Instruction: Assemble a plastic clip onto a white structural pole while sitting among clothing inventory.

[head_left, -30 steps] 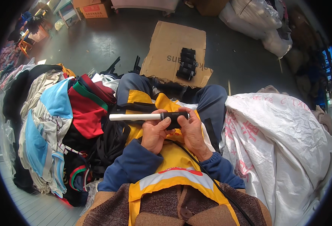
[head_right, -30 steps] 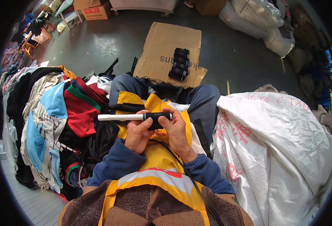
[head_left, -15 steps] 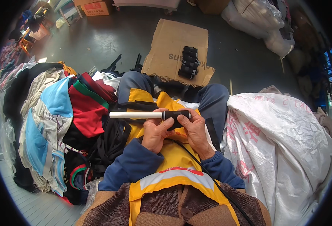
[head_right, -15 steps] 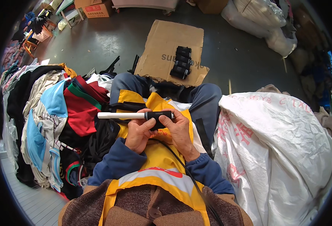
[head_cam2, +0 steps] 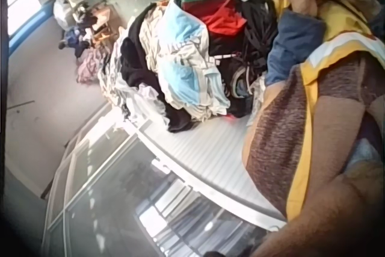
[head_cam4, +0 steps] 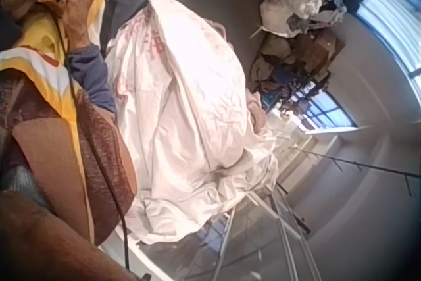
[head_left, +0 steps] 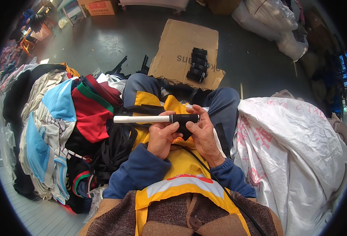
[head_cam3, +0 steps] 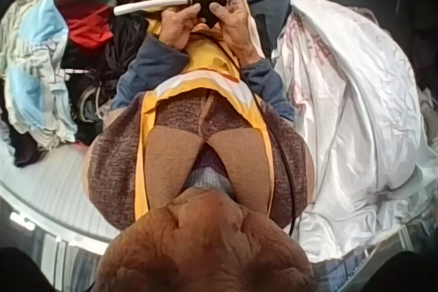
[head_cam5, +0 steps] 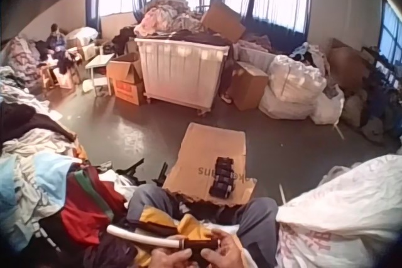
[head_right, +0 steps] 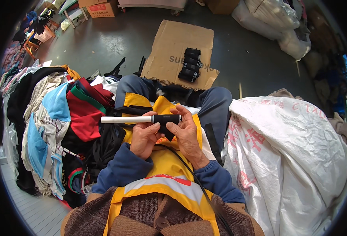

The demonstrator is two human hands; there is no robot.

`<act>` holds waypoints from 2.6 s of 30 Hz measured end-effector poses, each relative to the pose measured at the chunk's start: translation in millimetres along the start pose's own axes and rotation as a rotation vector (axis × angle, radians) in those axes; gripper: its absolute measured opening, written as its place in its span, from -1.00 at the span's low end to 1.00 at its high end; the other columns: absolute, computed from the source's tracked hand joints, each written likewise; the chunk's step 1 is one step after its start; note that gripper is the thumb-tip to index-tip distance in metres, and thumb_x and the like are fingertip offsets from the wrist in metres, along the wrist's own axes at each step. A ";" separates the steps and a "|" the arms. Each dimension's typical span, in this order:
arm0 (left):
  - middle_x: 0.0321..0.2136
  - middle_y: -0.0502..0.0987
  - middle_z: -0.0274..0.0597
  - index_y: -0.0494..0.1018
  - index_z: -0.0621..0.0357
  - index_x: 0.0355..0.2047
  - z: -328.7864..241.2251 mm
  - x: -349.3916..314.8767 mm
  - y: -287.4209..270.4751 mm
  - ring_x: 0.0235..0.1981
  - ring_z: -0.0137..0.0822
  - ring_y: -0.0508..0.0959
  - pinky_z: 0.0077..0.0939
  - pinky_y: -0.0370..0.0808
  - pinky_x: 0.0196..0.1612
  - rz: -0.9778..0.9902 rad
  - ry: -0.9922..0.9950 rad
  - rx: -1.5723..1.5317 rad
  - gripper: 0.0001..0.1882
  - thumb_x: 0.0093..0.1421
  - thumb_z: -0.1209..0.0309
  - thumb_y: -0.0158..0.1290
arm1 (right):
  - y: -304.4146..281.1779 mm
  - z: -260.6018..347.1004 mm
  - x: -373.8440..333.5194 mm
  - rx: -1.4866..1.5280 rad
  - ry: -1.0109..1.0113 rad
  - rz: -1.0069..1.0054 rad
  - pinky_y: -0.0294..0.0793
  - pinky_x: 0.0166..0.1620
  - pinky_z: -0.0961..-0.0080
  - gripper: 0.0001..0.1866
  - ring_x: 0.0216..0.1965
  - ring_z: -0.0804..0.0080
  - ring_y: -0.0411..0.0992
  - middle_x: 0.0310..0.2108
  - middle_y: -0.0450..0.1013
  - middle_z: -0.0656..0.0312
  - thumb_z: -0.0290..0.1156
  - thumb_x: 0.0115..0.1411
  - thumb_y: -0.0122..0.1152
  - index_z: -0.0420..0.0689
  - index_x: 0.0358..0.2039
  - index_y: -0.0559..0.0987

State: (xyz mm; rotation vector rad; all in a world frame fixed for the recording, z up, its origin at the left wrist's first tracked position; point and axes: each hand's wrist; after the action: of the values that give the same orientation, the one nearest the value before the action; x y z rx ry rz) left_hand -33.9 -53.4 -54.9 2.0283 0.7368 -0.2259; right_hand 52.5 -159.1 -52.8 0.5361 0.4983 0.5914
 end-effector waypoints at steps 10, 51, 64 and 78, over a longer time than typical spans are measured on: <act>-0.30 0.43 -0.21 0.25 0.21 -0.05 7.1 3.5 -13.6 -0.35 -0.42 0.49 -0.63 0.49 -0.44 0.051 -0.074 0.191 -0.57 0.04 0.59 0.08 | -1.8 -2.3 -3.9 -0.006 0.063 -0.077 0.46 -0.24 0.63 -0.69 -0.31 0.51 0.40 -0.32 0.40 0.24 -0.52 0.03 0.24 -0.19 -0.19 0.42; -0.37 0.42 -0.17 0.30 0.19 -0.19 -2.6 3.4 -6.9 -0.39 -0.37 0.49 -0.60 0.51 -0.37 0.008 -0.030 0.051 -0.61 -0.06 0.74 0.00 | -3.2 -4.6 0.1 0.166 0.228 -0.038 0.48 -0.22 0.60 -0.73 -0.31 0.50 0.40 -0.34 0.40 0.24 -0.47 0.06 0.23 -0.20 -0.22 0.42; -0.39 0.43 -0.18 0.34 0.18 -0.24 -4.8 3.0 -8.5 -0.39 -0.39 0.50 -0.57 0.51 -0.33 0.011 -0.087 -0.025 -0.66 -0.05 0.71 0.07 | -13.4 -3.1 3.5 0.239 0.237 -0.008 0.40 -0.09 0.48 -0.71 -0.19 0.44 0.37 -0.26 0.39 0.24 -0.42 0.06 0.23 -0.14 -0.19 0.42; -0.39 0.31 -0.23 0.45 0.21 -0.45 2.1 4.3 -1.8 -0.42 -0.42 0.37 -0.63 0.35 -0.32 0.041 0.807 0.921 -0.73 -0.24 0.72 0.12 | 3.5 1.0 2.0 0.425 0.507 0.117 0.29 -0.03 0.43 -0.60 -0.13 0.52 0.28 -0.21 0.35 0.35 -0.03 0.18 -0.01 -0.05 -0.13 0.38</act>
State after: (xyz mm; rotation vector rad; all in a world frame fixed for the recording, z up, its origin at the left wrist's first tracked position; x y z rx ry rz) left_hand -31.3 -52.7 -59.3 3.0581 1.2217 0.3894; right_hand 53.1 -155.7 -50.6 0.8268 1.0932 0.7418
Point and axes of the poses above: each hand's wrist, its own x-axis towards the middle knuckle, its own y-axis out of the palm, z = x × y
